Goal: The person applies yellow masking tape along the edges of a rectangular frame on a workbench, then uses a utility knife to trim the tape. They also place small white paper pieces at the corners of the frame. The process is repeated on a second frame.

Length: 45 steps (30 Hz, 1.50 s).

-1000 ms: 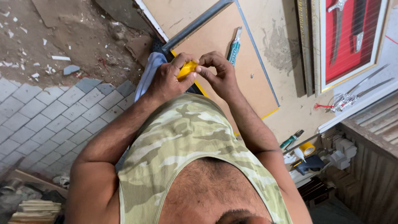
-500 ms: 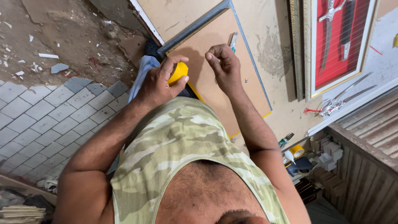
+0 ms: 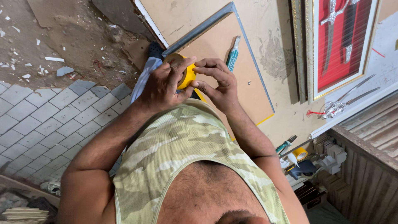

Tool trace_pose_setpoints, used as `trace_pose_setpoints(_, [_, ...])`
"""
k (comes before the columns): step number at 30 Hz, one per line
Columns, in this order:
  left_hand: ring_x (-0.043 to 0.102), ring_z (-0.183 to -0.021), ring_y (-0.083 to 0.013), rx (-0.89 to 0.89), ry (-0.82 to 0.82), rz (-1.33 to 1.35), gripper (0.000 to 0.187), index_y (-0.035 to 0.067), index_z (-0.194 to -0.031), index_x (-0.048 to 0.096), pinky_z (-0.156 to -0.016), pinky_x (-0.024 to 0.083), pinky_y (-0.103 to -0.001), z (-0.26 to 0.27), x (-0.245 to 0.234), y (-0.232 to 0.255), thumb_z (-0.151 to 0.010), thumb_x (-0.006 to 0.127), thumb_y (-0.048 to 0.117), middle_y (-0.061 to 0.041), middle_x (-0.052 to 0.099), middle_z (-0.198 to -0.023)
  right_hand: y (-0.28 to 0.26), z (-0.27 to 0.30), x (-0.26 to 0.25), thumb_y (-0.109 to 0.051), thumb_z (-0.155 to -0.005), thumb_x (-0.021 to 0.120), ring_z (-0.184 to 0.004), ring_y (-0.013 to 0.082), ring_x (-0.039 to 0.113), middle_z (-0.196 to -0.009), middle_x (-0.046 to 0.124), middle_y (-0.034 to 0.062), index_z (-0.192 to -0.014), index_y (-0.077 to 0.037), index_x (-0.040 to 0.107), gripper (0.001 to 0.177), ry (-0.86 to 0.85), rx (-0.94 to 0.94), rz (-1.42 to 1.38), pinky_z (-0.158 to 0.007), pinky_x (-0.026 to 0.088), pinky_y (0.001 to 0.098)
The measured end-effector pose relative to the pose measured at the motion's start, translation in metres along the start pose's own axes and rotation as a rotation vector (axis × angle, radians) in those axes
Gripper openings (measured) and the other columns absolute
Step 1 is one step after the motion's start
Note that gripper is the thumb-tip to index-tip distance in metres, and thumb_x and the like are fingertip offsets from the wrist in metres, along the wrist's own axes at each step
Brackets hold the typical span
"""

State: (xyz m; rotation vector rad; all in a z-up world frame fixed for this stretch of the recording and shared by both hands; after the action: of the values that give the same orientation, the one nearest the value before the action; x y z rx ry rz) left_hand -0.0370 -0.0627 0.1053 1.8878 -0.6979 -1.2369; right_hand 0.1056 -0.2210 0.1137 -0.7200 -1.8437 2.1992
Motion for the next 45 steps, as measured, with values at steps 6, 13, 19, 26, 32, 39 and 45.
trace_pose_setpoints(6, [0.071,-0.088,-0.0267,0.059,-0.032,0.033,0.076,0.001,-0.153,0.033,-0.086,0.056,-0.043,0.000,-0.004,0.003,-0.097,0.081,0.018,-0.010,0.069,-0.104,-0.006,-0.001,0.004,-0.005,-0.092,0.084,-0.110,0.0210,0.068,-0.115,0.069,0.0095,-0.108,-0.004,0.073,0.019,0.073,0.033,0.073,-0.096,0.055,0.0327])
trace_pose_setpoints(13, [0.072,-0.080,-0.0308,-0.186,-0.094,0.085,0.070,0.004,-0.152,0.039,-0.071,0.058,-0.041,0.011,0.009,-0.006,-0.097,0.079,0.022,-0.013,0.072,-0.098,0.007,0.001,0.014,0.002,-0.096,0.074,-0.103,0.0230,0.064,-0.106,0.064,0.0114,-0.102,0.000,0.062,0.015,0.218,-0.111,0.330,-0.088,0.053,0.0362])
trace_pose_setpoints(19, [0.073,-0.088,-0.0383,-0.761,-0.296,0.028,0.037,0.010,-0.119,0.067,-0.074,0.057,-0.048,0.047,0.016,-0.063,-0.092,0.077,0.033,-0.018,0.075,-0.099,0.077,-0.040,-0.071,-0.007,-0.099,0.073,-0.079,0.0134,0.063,-0.090,0.061,0.0038,-0.094,-0.001,0.066,0.011,0.522,0.235,0.091,-0.071,0.053,0.0322])
trace_pose_setpoints(26, [0.065,-0.103,-0.0402,-0.516,-0.097,-0.079,0.029,0.005,-0.102,0.073,-0.088,0.055,-0.047,0.085,0.063,-0.128,-0.079,0.076,0.023,-0.022,0.067,-0.106,0.161,-0.067,-0.084,-0.012,-0.097,0.079,-0.068,0.0089,0.056,-0.093,0.060,0.0011,-0.087,0.002,0.070,0.020,0.408,0.207,0.147,-0.063,0.046,0.0266])
trace_pose_setpoints(32, [0.067,-0.096,-0.0384,-0.742,-0.151,0.016,0.035,0.003,-0.100,0.074,-0.086,0.054,-0.048,0.074,0.077,-0.154,-0.085,0.079,0.034,-0.021,0.069,-0.101,0.182,-0.088,-0.084,-0.010,-0.099,0.081,-0.063,0.0067,0.053,-0.093,0.059,-0.0002,-0.093,0.002,0.073,0.016,0.388,0.117,0.105,-0.052,0.042,0.0237])
trace_pose_setpoints(39, [0.068,-0.097,-0.0372,-0.753,-0.187,0.063,0.039,0.007,-0.104,0.078,-0.086,0.054,-0.047,0.055,0.063,-0.154,-0.084,0.081,0.040,-0.022,0.069,-0.102,0.173,-0.096,-0.085,-0.013,-0.100,0.076,-0.047,0.0056,0.047,-0.063,0.056,-0.0033,-0.094,0.000,0.069,0.016,0.361,0.269,-0.019,-0.042,0.034,0.0232])
trace_pose_setpoints(45, [0.068,-0.100,-0.0357,-0.801,-0.252,0.066,0.039,0.007,-0.108,0.077,-0.088,0.054,-0.046,0.052,0.058,-0.151,-0.088,0.079,0.040,-0.019,0.069,-0.106,0.184,-0.097,-0.087,-0.014,-0.098,0.078,-0.048,0.0049,0.048,-0.065,0.059,-0.0029,-0.094,0.000,0.070,0.017,0.387,0.288,0.005,-0.043,0.036,0.0232])
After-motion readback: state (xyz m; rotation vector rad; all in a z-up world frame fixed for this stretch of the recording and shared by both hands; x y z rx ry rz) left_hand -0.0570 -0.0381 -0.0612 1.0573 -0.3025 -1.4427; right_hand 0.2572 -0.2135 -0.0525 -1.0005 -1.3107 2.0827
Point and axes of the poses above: each hand's wrist, its own z-axis away from the middle knuckle, its own x-axis out of the palm, y = z × x, the point moved 1 cm from there along -z, towards the middle knuckle
